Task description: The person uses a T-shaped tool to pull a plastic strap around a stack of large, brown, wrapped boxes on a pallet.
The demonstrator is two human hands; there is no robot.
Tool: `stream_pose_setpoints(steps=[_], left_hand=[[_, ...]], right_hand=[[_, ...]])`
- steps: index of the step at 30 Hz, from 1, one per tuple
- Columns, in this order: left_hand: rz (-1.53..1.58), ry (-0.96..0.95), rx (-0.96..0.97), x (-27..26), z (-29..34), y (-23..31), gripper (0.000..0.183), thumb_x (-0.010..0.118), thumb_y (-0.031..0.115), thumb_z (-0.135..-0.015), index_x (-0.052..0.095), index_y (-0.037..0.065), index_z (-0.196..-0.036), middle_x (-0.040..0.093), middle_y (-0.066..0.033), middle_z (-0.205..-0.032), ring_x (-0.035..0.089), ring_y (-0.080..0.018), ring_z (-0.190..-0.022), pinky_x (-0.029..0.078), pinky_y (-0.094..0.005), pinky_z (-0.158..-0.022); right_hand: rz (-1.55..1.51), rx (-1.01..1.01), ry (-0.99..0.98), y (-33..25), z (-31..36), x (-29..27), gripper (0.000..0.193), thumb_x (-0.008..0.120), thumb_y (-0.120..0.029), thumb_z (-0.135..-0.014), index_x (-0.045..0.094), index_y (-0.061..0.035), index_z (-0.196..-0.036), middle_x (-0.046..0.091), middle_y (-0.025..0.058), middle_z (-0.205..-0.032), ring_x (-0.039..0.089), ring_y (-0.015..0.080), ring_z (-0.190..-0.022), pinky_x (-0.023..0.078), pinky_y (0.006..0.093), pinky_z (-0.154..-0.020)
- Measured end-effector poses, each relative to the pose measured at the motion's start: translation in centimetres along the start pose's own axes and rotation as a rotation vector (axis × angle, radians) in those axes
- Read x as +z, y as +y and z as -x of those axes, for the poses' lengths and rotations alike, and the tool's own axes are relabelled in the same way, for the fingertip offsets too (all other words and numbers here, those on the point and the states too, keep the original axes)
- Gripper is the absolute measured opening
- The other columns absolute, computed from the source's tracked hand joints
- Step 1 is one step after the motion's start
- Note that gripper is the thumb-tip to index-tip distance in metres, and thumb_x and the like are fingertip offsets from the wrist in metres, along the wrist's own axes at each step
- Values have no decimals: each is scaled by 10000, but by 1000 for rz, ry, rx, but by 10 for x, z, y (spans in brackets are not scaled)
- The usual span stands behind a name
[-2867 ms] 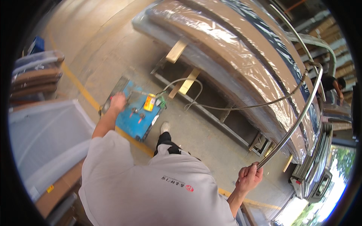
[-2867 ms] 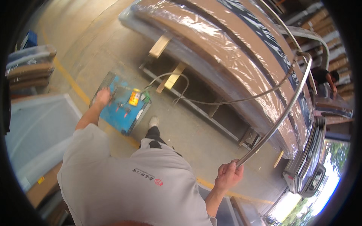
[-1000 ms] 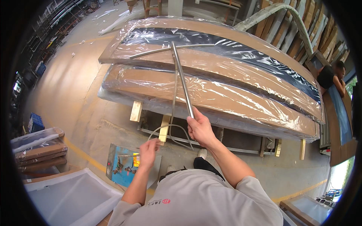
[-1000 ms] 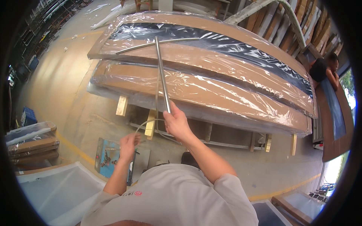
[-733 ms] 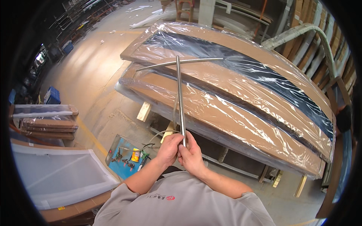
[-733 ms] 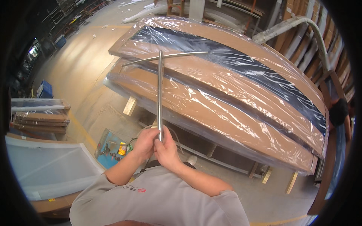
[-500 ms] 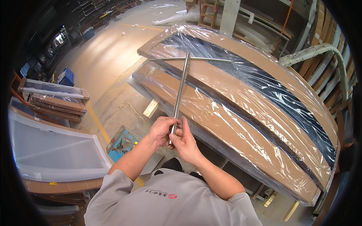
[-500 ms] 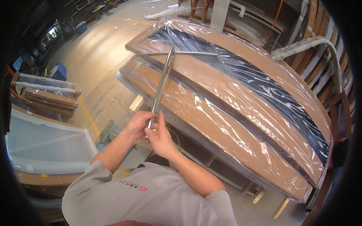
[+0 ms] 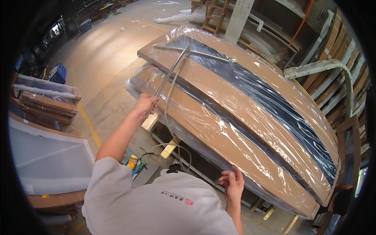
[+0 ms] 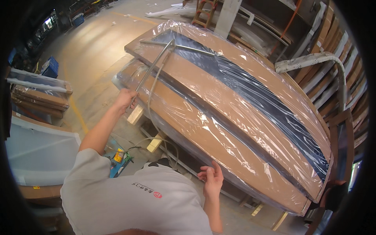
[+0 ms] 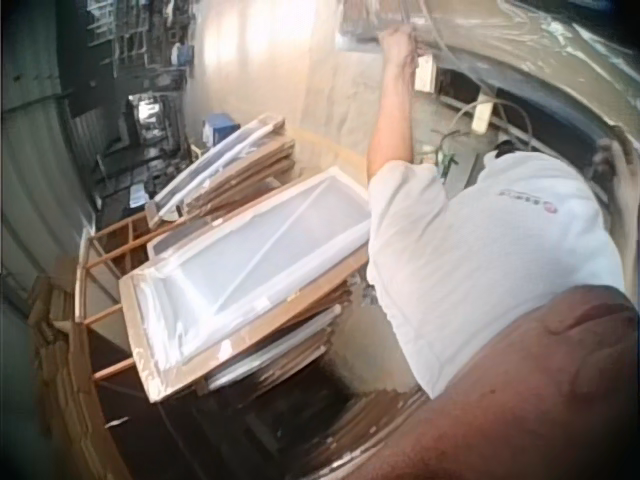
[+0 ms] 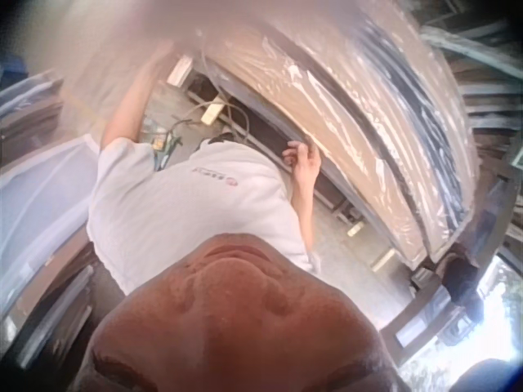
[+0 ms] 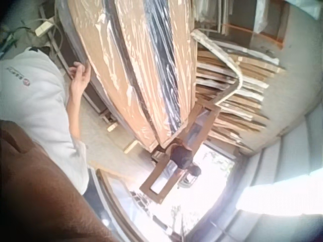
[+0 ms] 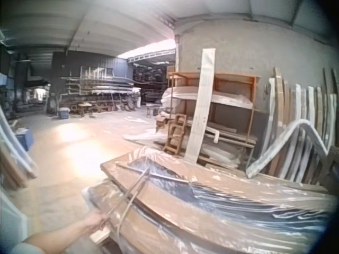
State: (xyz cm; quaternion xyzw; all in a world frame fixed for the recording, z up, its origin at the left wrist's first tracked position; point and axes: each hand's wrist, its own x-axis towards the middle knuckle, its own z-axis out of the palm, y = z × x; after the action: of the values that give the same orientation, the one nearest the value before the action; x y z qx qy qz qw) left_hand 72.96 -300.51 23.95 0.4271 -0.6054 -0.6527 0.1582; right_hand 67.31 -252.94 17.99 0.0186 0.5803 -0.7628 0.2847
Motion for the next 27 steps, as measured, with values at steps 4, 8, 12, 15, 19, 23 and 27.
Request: stream_pose_setpoints(steps=[4, 8, 12, 15, 19, 23, 27], left_hand=[[-43, 6, 75, -22, -54, 5, 164, 600, 130, -881, 640, -29, -882, 562, -63, -663, 507, -143, -512, 410, -297, -423], [-25, -2, 58, -45, -122, 20, 168, 597, 135, -878, 626, -20, -818, 559, -65, -649, 503, -151, -501, 406, -303, -420], [-70, -62, 127, -52, -181, 56, 151, 591, 107, -851, 584, -7, -752, 552, -78, -637, 498, -157, -488, 390, -312, -402], [-119, -52, 160, -47, -244, 72, 145, 589, 97, -842, 566, -1, -737, 548, -89, -634, 491, -158, -476, 377, -315, -390], [-52, -75, 164, -33, -311, 105, 111, 583, 79, -829, 552, 8, -751, 532, -100, -614, 469, -173, -447, 359, -328, -376], [-111, -35, 174, -14, -381, 128, 122, 571, 75, -832, 518, 5, -747, 490, -96, -575, 458, -190, -396, 291, -353, -340], [-225, -51, 228, 19, -402, 157, 126, 575, 56, -838, 502, 2, -752, 489, -92, -578, 461, -184, -390, 265, -350, -331]], right_hand=[[14, 19, 99, 4, -1, 21, 419, 544, -126, -1016, 428, 35, -1384, 685, 169, -976, 670, 201, -696, 533, 287, -590], [40, 24, 127, 12, -9, 51, 371, 494, -100, -1030, 441, 28, -1373, 685, 170, -971, 670, 210, -696, 544, 292, -585], [62, 16, 139, 15, -17, 80, 366, 490, -93, -1030, 446, 23, -1375, 687, 178, -980, 672, 220, -708, 549, 310, -599], [56, 29, 174, 20, -26, 93, 359, 491, -88, -1028, 454, 16, -1370, 690, 176, -974, 674, 223, -703, 551, 313, -593], [63, 22, 260, 20, -25, 109, 352, 498, -82, -1023, 462, 14, -1360, 693, 178, -960, 674, 227, -685, 557, 316, -586], [69, 36, 322, 25, -23, 119, 352, 503, -77, -1020, 459, 16, -1356, 691, 185, -957, 677, 233, -678, 560, 313, -582], [76, 61, 353, 23, -22, 134, 354, 503, -75, -1019, 451, 19, -1357, 687, 192, -961, 680, 237, -681, 559, 312, -577]])
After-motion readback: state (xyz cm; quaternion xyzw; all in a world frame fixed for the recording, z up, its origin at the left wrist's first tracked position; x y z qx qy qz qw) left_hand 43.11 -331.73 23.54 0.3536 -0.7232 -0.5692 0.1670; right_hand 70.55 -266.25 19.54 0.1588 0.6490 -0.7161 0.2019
